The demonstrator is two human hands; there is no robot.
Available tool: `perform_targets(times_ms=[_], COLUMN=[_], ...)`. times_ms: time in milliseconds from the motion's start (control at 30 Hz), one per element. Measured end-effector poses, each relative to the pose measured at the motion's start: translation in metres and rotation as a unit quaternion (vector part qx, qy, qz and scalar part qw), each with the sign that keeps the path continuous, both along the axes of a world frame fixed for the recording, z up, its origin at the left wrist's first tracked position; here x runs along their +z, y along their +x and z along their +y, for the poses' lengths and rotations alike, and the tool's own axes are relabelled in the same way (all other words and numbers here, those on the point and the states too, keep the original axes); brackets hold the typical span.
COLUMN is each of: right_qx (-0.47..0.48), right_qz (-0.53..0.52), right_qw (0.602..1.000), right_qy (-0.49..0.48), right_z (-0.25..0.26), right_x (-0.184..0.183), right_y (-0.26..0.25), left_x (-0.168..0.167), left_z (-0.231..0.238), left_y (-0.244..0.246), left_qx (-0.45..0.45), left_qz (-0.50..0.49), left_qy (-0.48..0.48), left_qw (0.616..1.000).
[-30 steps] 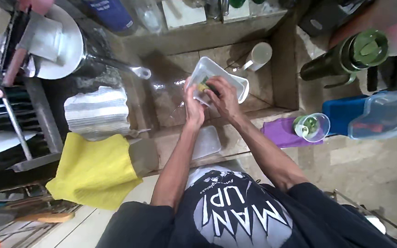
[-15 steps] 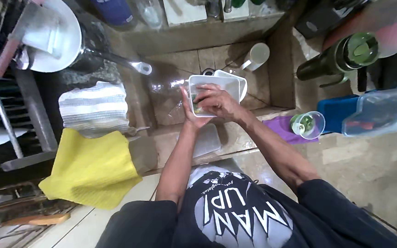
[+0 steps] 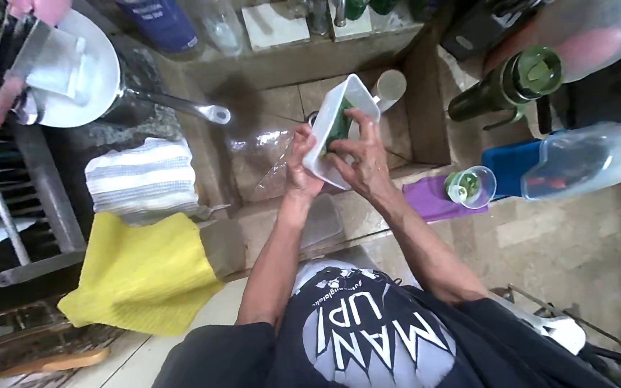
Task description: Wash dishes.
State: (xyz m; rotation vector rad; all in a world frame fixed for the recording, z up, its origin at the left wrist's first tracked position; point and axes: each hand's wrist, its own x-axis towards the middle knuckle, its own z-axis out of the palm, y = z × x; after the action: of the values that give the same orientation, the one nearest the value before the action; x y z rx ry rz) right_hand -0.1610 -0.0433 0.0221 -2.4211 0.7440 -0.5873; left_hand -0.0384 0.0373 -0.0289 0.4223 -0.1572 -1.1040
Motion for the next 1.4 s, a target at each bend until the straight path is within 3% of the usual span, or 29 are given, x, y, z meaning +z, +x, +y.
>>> perform_targets(times_ms=[100, 233, 367, 467, 600, 733, 800, 933, 1033, 1100, 1233, 1400], right_qx=[0.025, 0.097, 0.002, 0.017, 0.188, 0.061, 0.068, 0.170, 0.116, 0.060, -0.033, 0.076], right_qz=[0.012, 0.064, 0.132, 0.143, 0.088, 0.095, 0.091, 0.050, 0.070, 0.115, 0.270, 0.238], right_qw=[0.998, 0.990, 0.991, 0.989, 0.977, 0.993, 0.994, 0.983, 0.990, 0.991, 0.962, 0.961], right_qy=[0.063, 0.076, -0.018, -0.028, 0.044, -0.027, -0.003, 0.045, -0.026, -0.044, 0.011, 0.120], right_z=[0.006, 0.002, -0.012, -0.008, 0.004, -0.025, -0.011, 0.000, -0.027, -0.030, -0.014, -0.004], right_x=[-0.011, -0.024, -0.034, -0.031, -0.031, -0.037, -0.030, -0.037, -0.041, -0.035, -0.020, -0.022], right_y=[0.000, -0.009, 0.001, 0.008, -0.004, 0.018, 0.022, 0.016, 0.028, 0.036, 0.041, 0.030], left_x=[-0.014, -0.020, -0.016, -0.021, -0.018, -0.020, -0.018, -0.013, -0.012, -0.007, -0.011, -0.021], left_z=[0.004, 0.010, 0.007, 0.002, 0.004, 0.001, 0.000, 0.001, -0.003, -0.006, -0.008, -0.008], left_y=[-0.006, -0.007, -0.011, -0.003, 0.009, 0.000, 0.008, 0.022, 0.018, 0.017, 0.016, 0.024], left_qx=[-0.046, -0.139, -0.245, -0.241, -0.220, -0.234, -0.218, -0.209, -0.255, -0.251, -0.199, -0.139], left_qz=[-0.010, 0.112, 0.103, 0.106, 0.100, 0.087, 0.079, 0.100, 0.069, 0.031, -0.018, 0.016], left_qy=[0.062, 0.111, 0.102, 0.098, 0.148, 0.088, 0.091, 0.150, 0.133, 0.174, 0.228, 0.213], left_qw=[0.997, 0.978, 0.959, 0.960, 0.959, 0.964, 0.968, 0.961, 0.955, 0.952, 0.953, 0.967])
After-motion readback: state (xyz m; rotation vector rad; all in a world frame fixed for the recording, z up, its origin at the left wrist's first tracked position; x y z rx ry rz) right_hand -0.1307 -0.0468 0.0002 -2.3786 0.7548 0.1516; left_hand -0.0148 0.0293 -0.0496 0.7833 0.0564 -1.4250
